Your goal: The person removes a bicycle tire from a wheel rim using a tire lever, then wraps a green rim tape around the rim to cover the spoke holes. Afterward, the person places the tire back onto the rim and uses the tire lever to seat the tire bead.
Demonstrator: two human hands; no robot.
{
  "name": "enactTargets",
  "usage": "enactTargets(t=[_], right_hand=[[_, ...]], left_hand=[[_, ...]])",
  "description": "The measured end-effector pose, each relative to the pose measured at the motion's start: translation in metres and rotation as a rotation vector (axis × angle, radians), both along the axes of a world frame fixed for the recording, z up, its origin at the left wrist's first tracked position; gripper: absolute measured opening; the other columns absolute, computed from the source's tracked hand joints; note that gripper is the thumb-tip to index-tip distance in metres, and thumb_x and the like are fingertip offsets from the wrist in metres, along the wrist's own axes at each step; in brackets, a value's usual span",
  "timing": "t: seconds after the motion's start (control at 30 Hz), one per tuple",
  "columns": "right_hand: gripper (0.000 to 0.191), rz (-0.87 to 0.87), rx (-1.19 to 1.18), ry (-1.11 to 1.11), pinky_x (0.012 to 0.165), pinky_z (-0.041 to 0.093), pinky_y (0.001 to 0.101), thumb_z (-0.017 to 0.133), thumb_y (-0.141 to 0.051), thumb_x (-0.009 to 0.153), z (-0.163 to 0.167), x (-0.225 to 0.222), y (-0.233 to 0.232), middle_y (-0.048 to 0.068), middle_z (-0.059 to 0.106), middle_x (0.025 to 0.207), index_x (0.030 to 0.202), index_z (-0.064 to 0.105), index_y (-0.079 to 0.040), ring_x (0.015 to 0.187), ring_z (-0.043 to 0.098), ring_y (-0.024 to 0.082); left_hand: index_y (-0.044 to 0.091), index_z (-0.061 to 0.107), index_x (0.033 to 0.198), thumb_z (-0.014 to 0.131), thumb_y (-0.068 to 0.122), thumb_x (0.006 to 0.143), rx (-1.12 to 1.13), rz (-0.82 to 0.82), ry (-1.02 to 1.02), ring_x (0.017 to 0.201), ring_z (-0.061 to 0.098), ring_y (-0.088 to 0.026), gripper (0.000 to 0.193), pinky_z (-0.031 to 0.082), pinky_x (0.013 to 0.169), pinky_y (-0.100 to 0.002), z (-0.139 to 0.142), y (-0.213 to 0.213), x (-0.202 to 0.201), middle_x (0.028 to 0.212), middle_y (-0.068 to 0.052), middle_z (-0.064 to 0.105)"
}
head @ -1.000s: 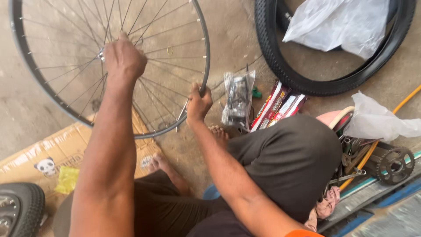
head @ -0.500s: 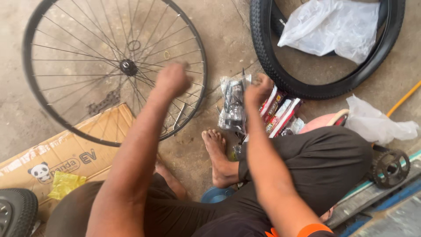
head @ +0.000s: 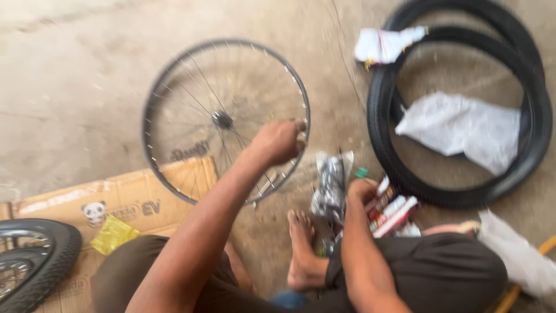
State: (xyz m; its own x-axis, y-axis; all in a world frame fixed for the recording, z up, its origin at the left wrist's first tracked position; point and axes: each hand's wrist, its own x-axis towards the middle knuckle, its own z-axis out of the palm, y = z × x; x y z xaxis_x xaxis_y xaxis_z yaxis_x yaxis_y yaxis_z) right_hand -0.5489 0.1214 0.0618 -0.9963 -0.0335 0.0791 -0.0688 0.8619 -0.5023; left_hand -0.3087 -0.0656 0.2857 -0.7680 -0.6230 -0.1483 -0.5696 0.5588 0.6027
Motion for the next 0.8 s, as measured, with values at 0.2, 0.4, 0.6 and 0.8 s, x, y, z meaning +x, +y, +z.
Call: enactTargets(t=[0.2,0.4,0.6,0.8], right_hand=[[0.026,0.387,-1.180,-0.376,0.079,0.064,0.0324,0.071,-0.008,0.089,0.135,0.058,-0.092,0.012,0.068,0.109,0.113,0.064,0.000,0.093,0.071,0.022],[0.024,1.127,-1.063,-0.558,0.059,0.057,0.0272,0.072,-0.014,0.093,0.315,0.169,-0.127,0.011,0.067,0.095,0.108,0.064,0.003,0.076,0.067,0.015],[0.010,1.552,-0.581,-0.722,0.049,0.051,0.0268,0.066,-0.009,0.094,0.394,0.218,-0.135,0.007,0.065,0.082,0.100,0.061,-0.003,0.062,0.060,0.011],[0.010,1.605,-0.781,-0.912,0.051,0.051,0.0239,0.070,-0.007,0.094,0.379,0.248,-0.139,0.006,0.064,0.076,0.095,0.063,-0.001,0.060,0.058,0.009]], left_hand=[[0.007,0.064,0.127,0.076,0.031,0.086,-0.039,0.212,0.175,0.112,0.065,-0.036,0.049,0.051,0.094,-0.048,0.086,0.020,0.032,0.130,-0.017,0.064],[0.002,0.048,0.150,0.069,0.019,0.097,0.043,0.407,0.776,0.111,0.068,-0.024,0.059,0.059,0.092,-0.037,0.132,0.046,0.063,0.128,-0.019,0.064],[0.002,0.054,0.140,0.075,0.009,0.086,0.035,0.552,0.681,0.095,0.074,-0.021,0.058,0.061,0.081,-0.034,0.165,0.061,0.146,0.116,-0.015,0.073],[0.003,0.060,0.132,0.067,0.003,0.085,0.047,0.717,0.668,0.101,0.073,-0.021,0.048,0.060,0.083,-0.035,0.171,0.055,0.180,0.114,-0.016,0.073]])
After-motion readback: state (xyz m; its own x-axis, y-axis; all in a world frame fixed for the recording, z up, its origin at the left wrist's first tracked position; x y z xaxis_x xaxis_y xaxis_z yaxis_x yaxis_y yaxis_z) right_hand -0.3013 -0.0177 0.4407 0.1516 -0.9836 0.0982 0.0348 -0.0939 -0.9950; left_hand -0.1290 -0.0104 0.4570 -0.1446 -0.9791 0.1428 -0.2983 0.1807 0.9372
